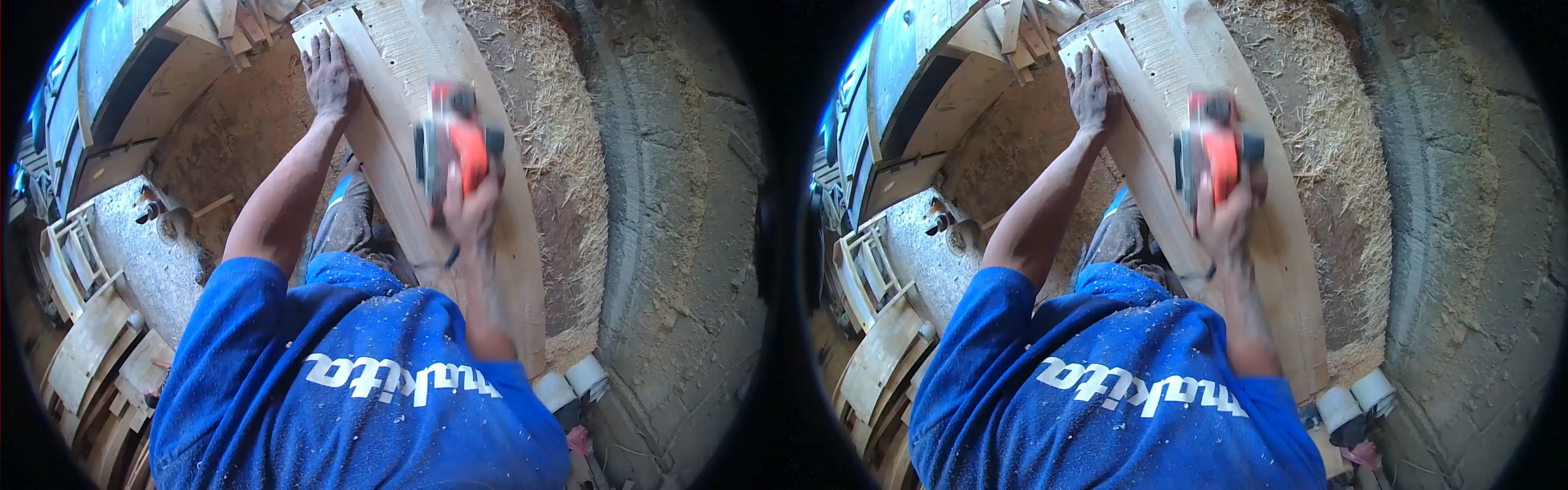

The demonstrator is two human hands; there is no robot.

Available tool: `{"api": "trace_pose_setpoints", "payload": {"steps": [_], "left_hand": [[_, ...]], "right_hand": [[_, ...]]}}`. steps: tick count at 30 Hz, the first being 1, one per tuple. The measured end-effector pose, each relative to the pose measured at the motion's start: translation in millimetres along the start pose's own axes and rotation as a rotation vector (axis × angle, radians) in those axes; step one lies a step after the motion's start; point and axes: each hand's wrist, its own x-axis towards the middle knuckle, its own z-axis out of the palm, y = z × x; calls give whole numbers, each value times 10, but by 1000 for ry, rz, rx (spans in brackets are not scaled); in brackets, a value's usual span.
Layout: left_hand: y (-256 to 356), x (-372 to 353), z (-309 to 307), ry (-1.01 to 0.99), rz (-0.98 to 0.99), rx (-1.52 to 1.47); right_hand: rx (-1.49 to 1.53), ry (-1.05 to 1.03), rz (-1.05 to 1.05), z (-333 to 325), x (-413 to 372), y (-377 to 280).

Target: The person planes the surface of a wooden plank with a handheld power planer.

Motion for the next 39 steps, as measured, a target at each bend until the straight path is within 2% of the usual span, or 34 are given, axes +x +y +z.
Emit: {"api": "trace_pose_setpoints", "payload": {"steps": [5, 8, 10, 12, 14, 15, 18, 21, 23, 24, 25, 27, 29, 30, 33, 36, 37, 38, 39], "left_hand": [[-63, -18, 126, 32, 1, 19], [-54, -3, 149, 57, 5, -12], [-29, -2, 104, 62, -1, 6], [-53, -14, 108, 68, 11, 1], [-43, -1, 94, 74, 24, -9], [-25, -4, 55, 64, 13, -35], [11, 13, 7, 48, -10, -84], [42, -2, -57, 32, -33, -101], [47, 7, -87, -9, -50, -155], [50, 6, -92, -5, -53, -158], [47, 16, -89, -2, -50, -159], [40, 9, -86, -2, -46, -164], [38, 13, -97, -19, -52, -149], [33, 19, -95, -11, -40, -155], [12, -3, -84, 2, -33, -166], [9, 8, -72, -19, -41, -185], [12, 2, -79, -40, -49, -195], [31, -7, -111, -36, -52, -197], [52, -3, -153, -44, 30, -124]], "right_hand": [[-126, -78, 360, -539, -2027, -186], [-205, -72, 344, -536, -2116, -225], [-111, -79, 337, -387, -1734, -200], [-99, -38, 163, -154, -1141, -158], [-43, -60, 118, 75, -560, -71], [-48, 2, 4, 226, -261, -46], [-96, 3, 20, 552, 433, -29], [-21, 87, -80, 895, 1073, 44], [-64, 55, -122, 1116, 1554, 131], [17, 126, -189, 1266, 1778, 159], [-35, 88, -185, 1380, 2014, 240], [17, 204, -203, 1636, 2373, 243], [-236, -6, -2, 1519, 2630, -56], [-210, 108, -178, 1634, 2753, 67], [-157, 145, -201, 1696, 2705, 231], [-98, 83, -324, 1344, 1996, 314], [-165, 72, -171, 1119, 1596, 247], [-80, 109, -222, 931, 1208, 176], [-58, 25, -52, 650, 782, -39]]}}
